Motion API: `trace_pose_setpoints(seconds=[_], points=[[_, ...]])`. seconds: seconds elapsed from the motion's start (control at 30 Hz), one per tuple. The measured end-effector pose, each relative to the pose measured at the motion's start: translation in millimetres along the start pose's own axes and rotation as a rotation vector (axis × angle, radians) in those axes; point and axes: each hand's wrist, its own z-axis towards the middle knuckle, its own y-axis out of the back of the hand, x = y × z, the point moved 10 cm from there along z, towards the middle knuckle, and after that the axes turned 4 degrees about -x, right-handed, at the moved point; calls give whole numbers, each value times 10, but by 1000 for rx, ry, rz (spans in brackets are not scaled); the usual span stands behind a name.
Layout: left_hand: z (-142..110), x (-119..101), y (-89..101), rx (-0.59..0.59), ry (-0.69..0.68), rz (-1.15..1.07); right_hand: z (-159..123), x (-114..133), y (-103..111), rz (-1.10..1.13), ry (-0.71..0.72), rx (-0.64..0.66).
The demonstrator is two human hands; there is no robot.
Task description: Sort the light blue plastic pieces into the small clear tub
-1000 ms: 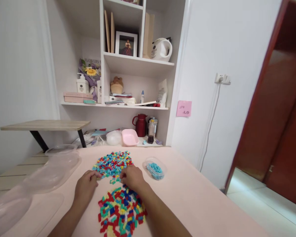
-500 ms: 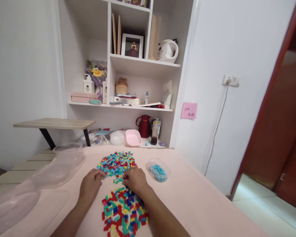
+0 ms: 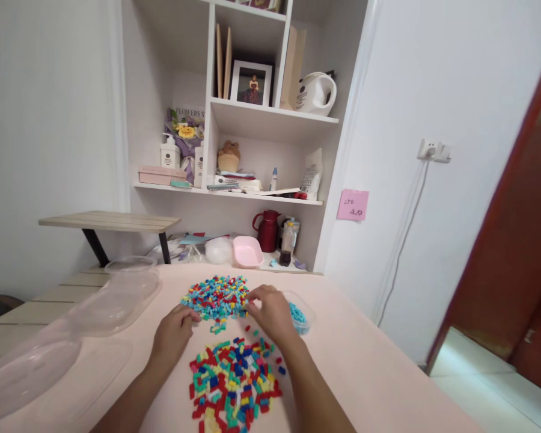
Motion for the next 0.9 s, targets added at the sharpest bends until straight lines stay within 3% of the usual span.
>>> trace_pose_setpoints(seconds=[0.07, 0.13, 0.23, 0.3, 0.4, 0.47, 0.57, 0.67, 0.77, 0.9], points=[[-10, -48, -66, 49, -43, 26, -16, -253, 331, -36, -68, -166], [-26, -87, -140, 104, -83, 49, -93, -558, 545, -150, -192, -254], [-51, -114, -224, 163, -124, 83, -243, -947, 621, -341, -395, -213], [-60, -107, -256, 179, -133, 106, -296, -1035, 623, -392, -454, -203], [-74, -90, -301, 204, -136, 135, -234, -849, 600, -284, -376, -289], [-87, -95, -330, 228, -145, 142, -138, -602, 456, -111, -258, -278], [-107, -122, -353, 252, -166, 150, -40, -194, 22, 89, -95, -66], [-127, -163, -369, 271, -192, 190, -66, 36, -353, 59, -44, 126], [-149, -213, -394, 294, -225, 222, -120, 129, -537, -20, -16, 219], [-160, -248, -407, 289, -262, 251, -179, 262, -629, -1, 75, 279]])
